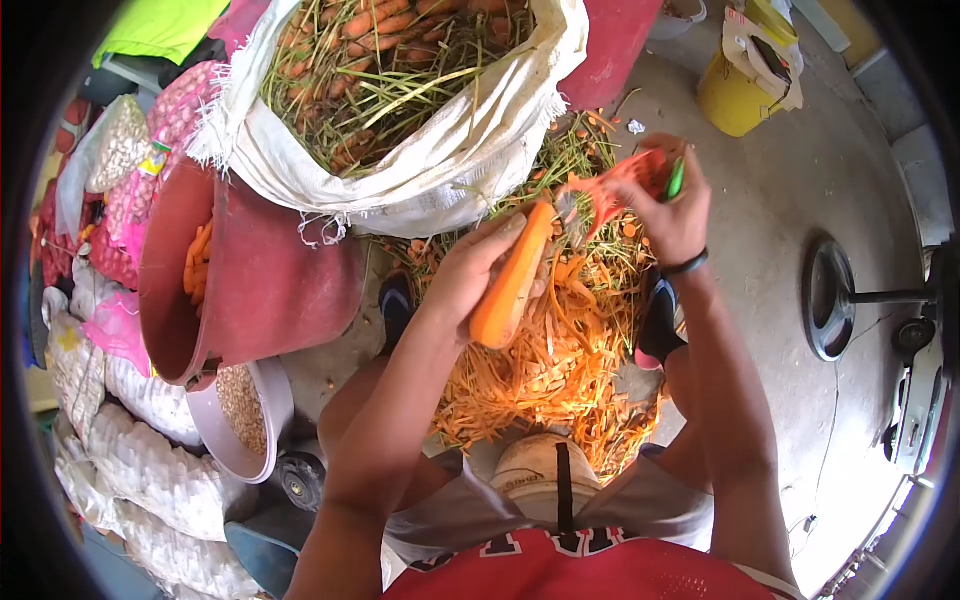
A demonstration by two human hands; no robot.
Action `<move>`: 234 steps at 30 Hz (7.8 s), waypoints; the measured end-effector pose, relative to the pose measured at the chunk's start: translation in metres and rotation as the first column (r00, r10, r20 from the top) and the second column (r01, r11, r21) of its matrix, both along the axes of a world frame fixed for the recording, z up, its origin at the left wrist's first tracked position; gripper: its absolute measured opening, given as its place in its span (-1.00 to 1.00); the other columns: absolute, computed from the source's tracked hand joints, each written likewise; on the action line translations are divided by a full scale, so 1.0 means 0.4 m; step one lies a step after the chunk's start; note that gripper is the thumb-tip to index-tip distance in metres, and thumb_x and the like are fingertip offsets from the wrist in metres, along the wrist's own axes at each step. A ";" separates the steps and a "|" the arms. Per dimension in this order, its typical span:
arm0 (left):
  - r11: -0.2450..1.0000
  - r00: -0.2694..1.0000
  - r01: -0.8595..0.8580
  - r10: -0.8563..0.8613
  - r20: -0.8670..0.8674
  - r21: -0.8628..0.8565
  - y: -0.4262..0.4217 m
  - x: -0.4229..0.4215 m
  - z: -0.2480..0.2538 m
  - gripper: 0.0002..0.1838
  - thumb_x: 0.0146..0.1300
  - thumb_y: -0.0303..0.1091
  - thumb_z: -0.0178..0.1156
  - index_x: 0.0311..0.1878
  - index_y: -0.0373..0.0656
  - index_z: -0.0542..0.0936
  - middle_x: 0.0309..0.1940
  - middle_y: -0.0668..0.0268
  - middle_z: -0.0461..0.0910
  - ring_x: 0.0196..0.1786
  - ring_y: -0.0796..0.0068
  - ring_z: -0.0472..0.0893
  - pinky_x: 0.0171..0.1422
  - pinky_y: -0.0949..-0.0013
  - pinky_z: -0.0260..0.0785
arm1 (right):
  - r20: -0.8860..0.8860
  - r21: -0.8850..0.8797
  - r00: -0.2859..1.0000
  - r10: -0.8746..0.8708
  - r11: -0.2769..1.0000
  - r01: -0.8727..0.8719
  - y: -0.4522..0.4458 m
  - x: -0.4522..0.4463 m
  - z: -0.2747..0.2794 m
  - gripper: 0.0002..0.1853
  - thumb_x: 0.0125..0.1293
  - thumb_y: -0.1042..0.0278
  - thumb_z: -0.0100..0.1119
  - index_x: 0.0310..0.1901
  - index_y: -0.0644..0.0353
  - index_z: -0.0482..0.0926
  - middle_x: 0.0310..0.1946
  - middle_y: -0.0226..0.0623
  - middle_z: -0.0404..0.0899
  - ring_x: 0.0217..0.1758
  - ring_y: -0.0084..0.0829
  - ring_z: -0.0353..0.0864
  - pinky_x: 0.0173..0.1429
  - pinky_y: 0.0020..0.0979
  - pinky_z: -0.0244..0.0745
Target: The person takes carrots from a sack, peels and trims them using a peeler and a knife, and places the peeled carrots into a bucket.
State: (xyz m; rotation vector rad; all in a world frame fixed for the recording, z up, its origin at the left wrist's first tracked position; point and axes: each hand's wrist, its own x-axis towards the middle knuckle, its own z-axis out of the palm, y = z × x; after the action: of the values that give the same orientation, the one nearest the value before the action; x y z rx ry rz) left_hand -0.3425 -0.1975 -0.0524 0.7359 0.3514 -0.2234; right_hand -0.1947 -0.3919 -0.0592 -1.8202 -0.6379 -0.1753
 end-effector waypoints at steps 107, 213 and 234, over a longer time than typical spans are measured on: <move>0.937 0.932 -0.344 0.333 -0.145 -0.061 0.013 0.057 -0.043 -0.69 0.45 -0.03 0.09 0.03 -0.04 0.54 -0.46 0.50 0.50 -0.47 0.67 0.48 0.14 0.14 0.46 | -0.130 -0.434 0.990 -0.060 0.901 -0.002 0.050 -0.042 -0.089 -0.37 0.13 -0.15 0.42 -0.03 0.23 0.47 -0.43 -0.11 0.68 -0.31 -0.16 0.73 -0.20 -0.20 0.58; 0.754 0.949 -0.314 0.254 0.184 0.577 0.425 0.194 0.260 -0.45 0.34 0.05 0.18 0.17 -0.21 0.43 -0.35 0.28 0.62 -0.38 0.50 0.58 -0.19 0.46 0.56 | -0.206 -0.141 0.971 0.121 0.978 -0.152 -0.061 -0.043 0.138 -0.89 0.33 0.44 0.20 -0.17 0.26 0.61 -0.44 -0.17 0.64 -0.41 -0.34 0.65 -0.24 -0.35 0.52; 0.273 0.967 -0.199 -0.100 0.234 0.941 -0.007 -0.046 -0.028 -0.68 0.33 -0.12 0.28 -0.10 -0.21 0.69 -0.51 0.36 0.60 -0.43 0.66 0.47 -0.31 0.48 0.34 | -0.004 -0.469 0.983 0.181 0.868 -0.162 0.035 -0.221 -0.003 -0.85 0.21 0.35 0.22 -0.23 0.18 0.54 -0.42 -0.04 0.60 -0.35 0.01 0.62 -0.27 -0.07 0.52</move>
State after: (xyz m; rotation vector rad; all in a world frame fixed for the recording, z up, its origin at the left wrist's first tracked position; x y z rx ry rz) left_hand -0.3609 -0.2003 -0.0637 2.0033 0.2333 0.2156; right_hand -0.2829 -0.3779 -0.0606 -2.2129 -0.9276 0.0720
